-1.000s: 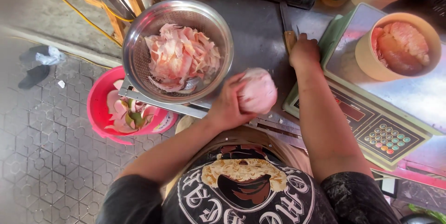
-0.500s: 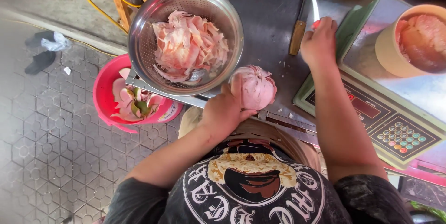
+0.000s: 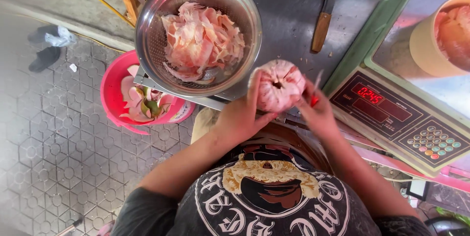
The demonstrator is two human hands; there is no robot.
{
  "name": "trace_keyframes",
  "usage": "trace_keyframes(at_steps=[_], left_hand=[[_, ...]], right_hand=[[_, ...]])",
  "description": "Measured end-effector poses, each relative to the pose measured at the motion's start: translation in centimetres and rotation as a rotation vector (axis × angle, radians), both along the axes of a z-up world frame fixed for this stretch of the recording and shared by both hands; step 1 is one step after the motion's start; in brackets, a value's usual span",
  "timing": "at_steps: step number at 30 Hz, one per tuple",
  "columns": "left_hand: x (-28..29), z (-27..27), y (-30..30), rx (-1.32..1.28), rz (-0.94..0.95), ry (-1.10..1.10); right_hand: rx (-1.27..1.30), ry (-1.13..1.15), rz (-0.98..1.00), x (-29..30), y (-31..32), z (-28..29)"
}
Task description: Peeling a pomelo and preparing its segments at a counter.
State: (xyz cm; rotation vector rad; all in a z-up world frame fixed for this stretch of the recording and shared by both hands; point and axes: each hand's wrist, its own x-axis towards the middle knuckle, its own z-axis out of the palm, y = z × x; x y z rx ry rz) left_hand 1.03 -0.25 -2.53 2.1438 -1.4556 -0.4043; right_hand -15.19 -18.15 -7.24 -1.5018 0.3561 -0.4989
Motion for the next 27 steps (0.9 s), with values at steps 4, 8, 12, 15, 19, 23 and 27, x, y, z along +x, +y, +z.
trace_keyframes(at_steps=[4,8,12,15,19,23,27], left_hand=[[0.3,-1.7,-2.8,-0.079,0.022,-0.083],[1.7,-1.7,-5.0,-0.021,0.042,-0.241],[1.2,-1.6,-5.6,0.022,0.045,-0.421],[0.7,0.1,-6.0,0.161,0.061,-0.358],[0.4,-0.6,-5.5,0.136,0.059,-0.327],[0.5,0.5,-5.3,0.051,0.027,-0.249],[0.8,0.4,-6.2,-0.308,0.005,-0.241]], right_hand=[[0.075,0.002,-0.069,0.6,-4.0,-0.8],[0.275,0.07,-0.107,1.0,-6.5,-3.5],[-0.042,0.007,-0.118,1.8,-5.0,-4.1],[-0.283,0.009,-0.058,3.1,-4.8,-0.6],[-0.191,0.114,-0.01,2.9,-7.7,1.7],[-0.237,0.21,0.007,2.2,-8.0,4.1],[-0.394,0.134,-0.124,0.2,-8.3,1.3]])
